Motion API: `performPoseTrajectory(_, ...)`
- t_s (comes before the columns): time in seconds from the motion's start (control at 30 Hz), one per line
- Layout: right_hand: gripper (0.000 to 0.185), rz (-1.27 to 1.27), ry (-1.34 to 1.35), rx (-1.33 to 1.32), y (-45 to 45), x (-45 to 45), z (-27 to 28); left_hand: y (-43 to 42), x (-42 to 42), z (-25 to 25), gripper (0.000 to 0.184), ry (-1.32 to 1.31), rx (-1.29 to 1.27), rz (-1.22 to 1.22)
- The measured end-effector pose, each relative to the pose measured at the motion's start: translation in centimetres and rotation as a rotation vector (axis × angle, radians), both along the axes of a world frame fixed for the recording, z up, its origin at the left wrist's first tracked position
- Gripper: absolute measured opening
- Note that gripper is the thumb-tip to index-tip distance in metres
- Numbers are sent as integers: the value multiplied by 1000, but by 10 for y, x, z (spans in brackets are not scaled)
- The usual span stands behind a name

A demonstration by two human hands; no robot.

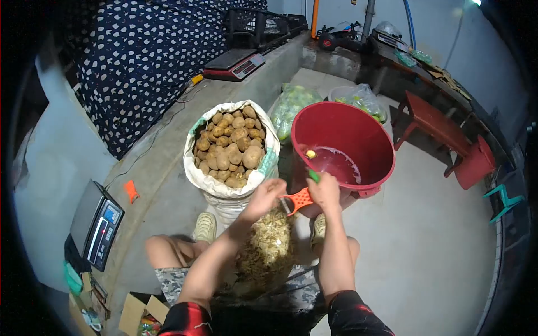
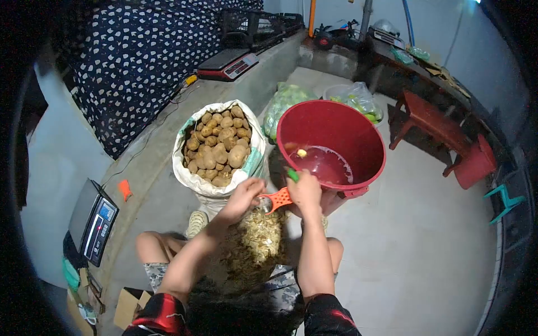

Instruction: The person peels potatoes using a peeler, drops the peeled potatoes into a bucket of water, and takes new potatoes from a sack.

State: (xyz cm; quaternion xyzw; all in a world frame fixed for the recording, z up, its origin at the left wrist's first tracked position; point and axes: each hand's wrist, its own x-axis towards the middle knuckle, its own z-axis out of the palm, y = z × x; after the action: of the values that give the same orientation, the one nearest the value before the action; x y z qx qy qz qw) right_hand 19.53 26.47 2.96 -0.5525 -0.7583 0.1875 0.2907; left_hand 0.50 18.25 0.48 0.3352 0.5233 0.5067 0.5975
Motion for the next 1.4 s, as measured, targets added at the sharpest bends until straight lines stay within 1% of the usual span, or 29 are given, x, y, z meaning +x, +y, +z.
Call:
performPoseTrajectory(0.07,28,42,-101,-117,-22,-28,10,-31,-4,-38,58,481,310,-42)
performPoseTrajectory(0.1,28,79,-122,-120,-27,-41,1,-46,-1,-35,58,488,297,-33)
performPoseTrajectory(0.17,28,154,-150,-174,-41,-64,-10,-78,4,-18,56,1006,511,-29)
performPoseTrajectory(0.2,29,194,-156,-167,-53,-71,-7,-85,2,-17,56,1013,510,-19)
performPoseTrajectory(0.27,30,256,-227,-206,-68,-84,3,-93,-1,-15,53,1043,316,-95)
performPoseTrajectory(0.3,36,319,-141,-228,-74,-84,11,-94,-6,-17,44,1033,189,-115)
performPoseTrajectory(0.33,36,327,-146,-223,-72,-87,4,-94,-13,-23,44,1031,190,-104)
performPoseTrajectory(0.4,41,275,243,-107,-58,-90,-18,-90,-30,-46,42,897,246,18)
performPoseTrajectory(0.43,39,313,302,-250,-52,-85,-12,-85,-40,-52,38,741,284,89)
performPoseTrajectory(0.47,35,316,357,-197,-47,-83,-20,-74,-57,-57,37,121,37,80)
performPoseTrajectory(0.53,35,366,406,-201,-49,-79,-6,-67,-83,-51,36,-31,203,80)
performPoseTrajectory(0.57,30,344,378,-319,-55,-81,3,-62,-88,-48,36,-198,266,136)
performPoseTrajectory(0.6,30,338,356,-337,-61,-83,3,-54,-90,-32,37,-365,335,195)
performPoseTrajectory(0.63,26,428,503,-479,-67,-87,2,-47,-93,-18,38,-597,280,294)
performPoseTrajectory(0.7,20,564,746,-759,-74,-98,-6,-35,-101,-13,38,-698,331,292)
performPoseTrajectory(0.73,24,563,730,-737,-81,-105,-8,-32,-105,-12,38,-780,384,282)
performPoseTrajectory(0.8,23,641,716,-761,-86,-113,-5,-34,-107,-5,37,-821,425,272)
performPoseTrajectory(0.83,23,641,704,-771,-89,-117,-3,-34,-107,0,36,-762,383,348)
performPoseTrajectory(0.87,23,601,735,-805,-93,-120,-2,-35,-108,1,36,-699,339,421)
performPoseTrajectory(0.93,23,566,759,-840,-95,-130,-4,-36,-115,-2,37,-701,342,444)
performPoseTrajectory(1.0,22,668,724,-659,-95,-138,-8,-37,-119,-5,37,-789,379,428)
performPoseTrajectory(1.03,22,672,715,-663,-95,-142,-10,-36,-118,-3,32,-812,406,441)
performPoseTrajectory(1.07,23,656,715,-639,-95,-146,-11,-35,-116,-3,32,-817,407,449)
performPoseTrajectory(1.17,26,602,691,-638,-93,-151,-17,-32,-110,-5,20,-853,447,491)
performPoseTrajectory(1.23,34,529,679,-613,-93,-152,-13,-32,-106,-4,20,-846,456,499)
performPoseTrajectory(1.27,34,526,677,-615,-92,-152,-13,-32,-105,-3,20,-838,467,502)
performPoseTrajectory(1.33,33,461,534,-444,-88,-149,-14,-32,-102,-2,21,-842,458,507)
performPoseTrajectory(1.37,33,458,532,-445,-88,-149,-12,-32,-100,0,20,-832,458,518)
performPoseTrajectory(1.4,32,428,466,-341,-90,-150,-7,-33,-99,2,21,-822,460,529)
